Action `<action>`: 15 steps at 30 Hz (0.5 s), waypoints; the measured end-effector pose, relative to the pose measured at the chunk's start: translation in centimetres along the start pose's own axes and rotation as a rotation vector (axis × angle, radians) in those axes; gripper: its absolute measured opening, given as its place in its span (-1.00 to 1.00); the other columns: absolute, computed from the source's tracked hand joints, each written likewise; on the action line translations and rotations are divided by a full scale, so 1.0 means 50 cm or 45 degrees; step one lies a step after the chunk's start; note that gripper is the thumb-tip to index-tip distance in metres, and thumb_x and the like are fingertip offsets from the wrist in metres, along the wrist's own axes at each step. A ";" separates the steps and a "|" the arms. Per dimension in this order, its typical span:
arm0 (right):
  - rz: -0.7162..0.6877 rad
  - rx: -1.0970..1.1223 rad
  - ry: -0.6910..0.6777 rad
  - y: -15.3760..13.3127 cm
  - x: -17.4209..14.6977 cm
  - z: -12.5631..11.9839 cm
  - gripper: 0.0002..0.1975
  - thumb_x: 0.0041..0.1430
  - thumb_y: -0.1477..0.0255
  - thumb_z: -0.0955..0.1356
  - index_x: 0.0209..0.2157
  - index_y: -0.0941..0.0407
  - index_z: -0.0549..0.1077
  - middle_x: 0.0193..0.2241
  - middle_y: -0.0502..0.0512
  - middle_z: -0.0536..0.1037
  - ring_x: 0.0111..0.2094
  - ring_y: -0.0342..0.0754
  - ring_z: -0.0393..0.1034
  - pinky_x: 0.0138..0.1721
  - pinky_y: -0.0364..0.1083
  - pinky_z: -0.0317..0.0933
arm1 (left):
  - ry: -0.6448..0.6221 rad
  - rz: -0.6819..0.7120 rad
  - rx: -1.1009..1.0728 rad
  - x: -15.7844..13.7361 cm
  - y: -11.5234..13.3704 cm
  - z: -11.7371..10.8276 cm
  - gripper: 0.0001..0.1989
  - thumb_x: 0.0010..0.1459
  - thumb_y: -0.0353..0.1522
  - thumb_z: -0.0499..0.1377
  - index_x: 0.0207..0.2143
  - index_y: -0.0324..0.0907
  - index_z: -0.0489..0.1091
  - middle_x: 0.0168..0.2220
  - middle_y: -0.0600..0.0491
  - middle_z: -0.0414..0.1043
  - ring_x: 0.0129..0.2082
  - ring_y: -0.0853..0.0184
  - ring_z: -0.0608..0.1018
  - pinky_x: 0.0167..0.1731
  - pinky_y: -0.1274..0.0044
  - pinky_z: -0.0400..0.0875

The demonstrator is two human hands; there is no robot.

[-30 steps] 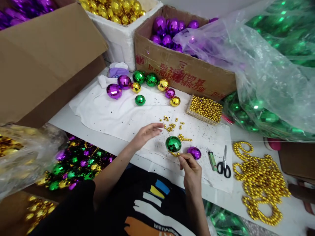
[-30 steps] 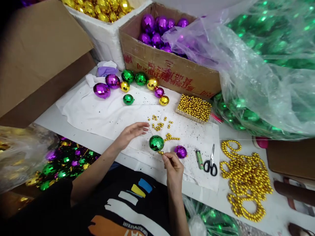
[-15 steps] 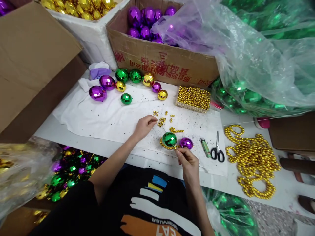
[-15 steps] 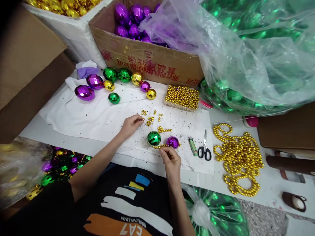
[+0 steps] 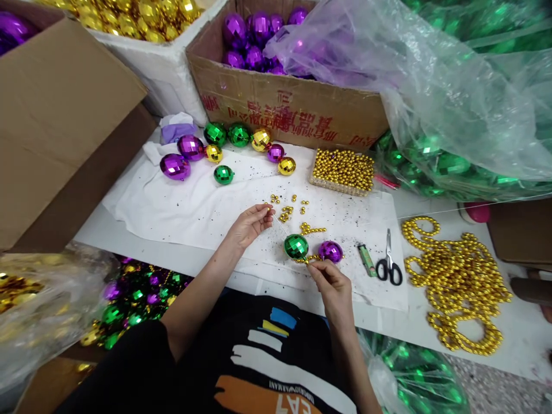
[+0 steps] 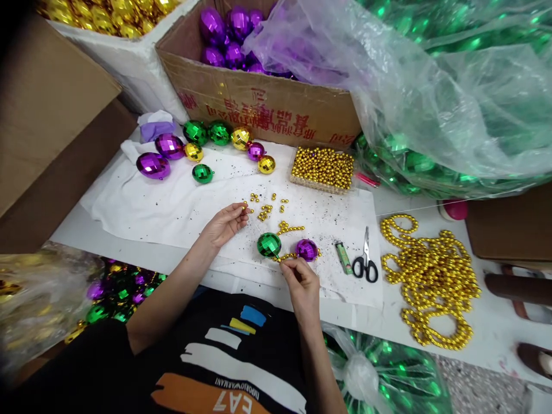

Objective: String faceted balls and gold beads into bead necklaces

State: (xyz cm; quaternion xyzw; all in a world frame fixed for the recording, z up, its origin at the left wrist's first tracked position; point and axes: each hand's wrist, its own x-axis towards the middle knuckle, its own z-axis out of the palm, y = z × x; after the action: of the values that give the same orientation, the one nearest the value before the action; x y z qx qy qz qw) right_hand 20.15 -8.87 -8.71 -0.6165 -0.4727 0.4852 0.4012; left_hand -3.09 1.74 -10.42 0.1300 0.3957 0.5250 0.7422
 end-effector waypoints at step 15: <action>-0.049 -0.009 -0.026 -0.006 0.003 0.009 -0.82 0.13 0.28 0.42 -0.43 0.09 0.56 -0.43 0.03 0.48 -0.34 -0.06 0.31 -0.27 -0.08 0.15 | -0.067 -0.002 0.033 -0.007 -0.009 -0.011 -0.83 0.12 -0.40 0.33 -0.22 -0.28 0.53 -0.31 0.00 0.56 -0.43 0.48 0.54 -0.38 0.65 0.49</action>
State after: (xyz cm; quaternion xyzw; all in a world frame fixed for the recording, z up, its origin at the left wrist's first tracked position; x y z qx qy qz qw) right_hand 19.69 -8.62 -8.58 -0.6036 -0.4904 0.4821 0.4035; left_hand -3.22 1.11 -10.90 0.1532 0.3831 0.5156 0.7509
